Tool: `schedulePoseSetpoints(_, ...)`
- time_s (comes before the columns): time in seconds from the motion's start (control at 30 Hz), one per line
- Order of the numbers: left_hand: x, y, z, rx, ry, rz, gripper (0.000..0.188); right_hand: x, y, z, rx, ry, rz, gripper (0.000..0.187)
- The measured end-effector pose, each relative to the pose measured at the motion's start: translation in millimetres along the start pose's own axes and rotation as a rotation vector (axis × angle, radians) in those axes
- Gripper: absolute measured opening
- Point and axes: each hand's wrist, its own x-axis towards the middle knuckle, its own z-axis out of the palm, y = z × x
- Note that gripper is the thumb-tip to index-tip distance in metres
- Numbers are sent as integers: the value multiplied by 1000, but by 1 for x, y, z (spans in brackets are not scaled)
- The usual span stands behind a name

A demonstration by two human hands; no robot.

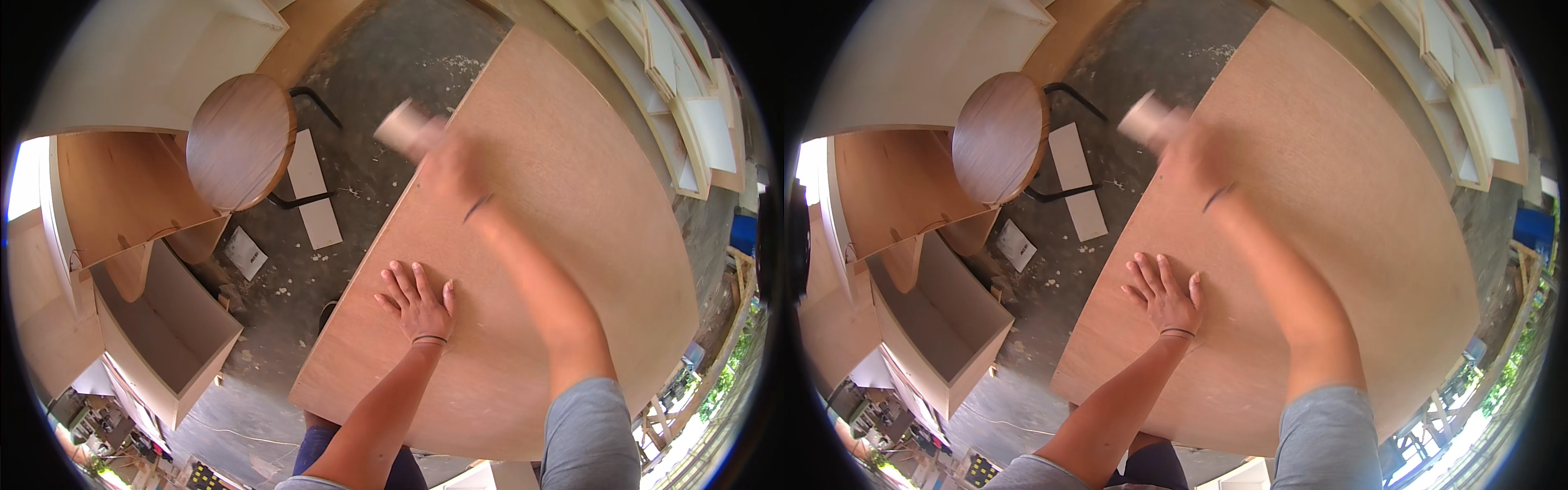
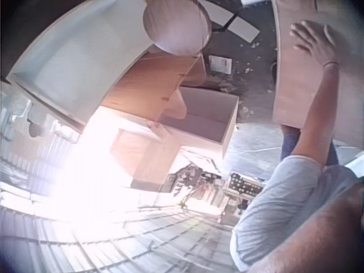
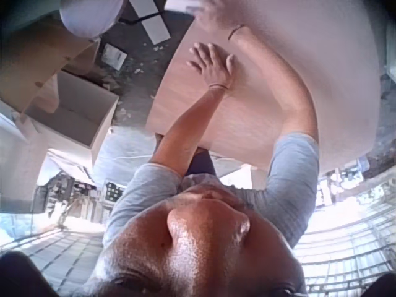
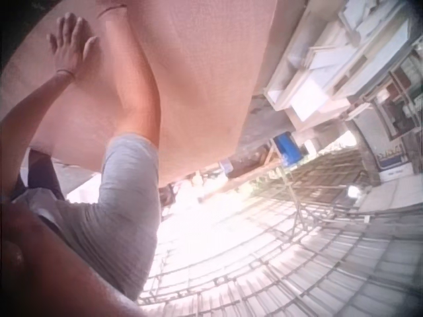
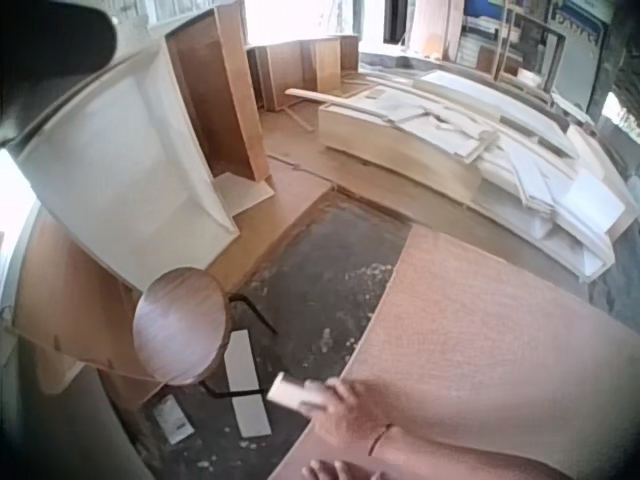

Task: The person applies glue to a wood sliver, presses it into a damaged corner of a large plywood board, then sands down the board's surface and edges with a sanding block.

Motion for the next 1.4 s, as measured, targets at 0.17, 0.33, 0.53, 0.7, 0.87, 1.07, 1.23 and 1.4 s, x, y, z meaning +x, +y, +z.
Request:
schedulePoseSetpoints(0.17, 1, -11, 2, -2, 14, -35, 71, -24, -58, -31, 174, -199, -351, 26)
schedulePoseSetpoints(0.33, 2, 6, 5, -57, 55, 36, 71, -6, 163, -116, -468, 45, 469, 34)
schedulePoseSetpoints(0.53, -3, -12, -5, -149, 21, 102, 66, -61, -1, -48, -266, -77, 211, 36)
schedulePoseSetpoints(0.7, -90, -116, -6, -434, -256, 673, 51, -107, -134, -45, 205, -512, -345, 45)
schedulePoseSetpoints(0.87, -194, -257, -108, -450, -482, 348, 51, -98, 0, -86, -316, -1, 342, 45)
schedulePoseSetpoints(1.07, -198, -379, -129, -435, -219, -406, 47, -166, -181, -4, -45, -161, 346, 28)
schedulePoseSetpoints(1.23, -204, -452, -117, -488, -583, -585, 47, -284, -381, 7, 358, -408, -144, 22)
schedulePoseSetpoints(1.4, -237, -399, -163, -435, -797, -555, 48, -216, -227, -38, 53, -48, 222, 32)
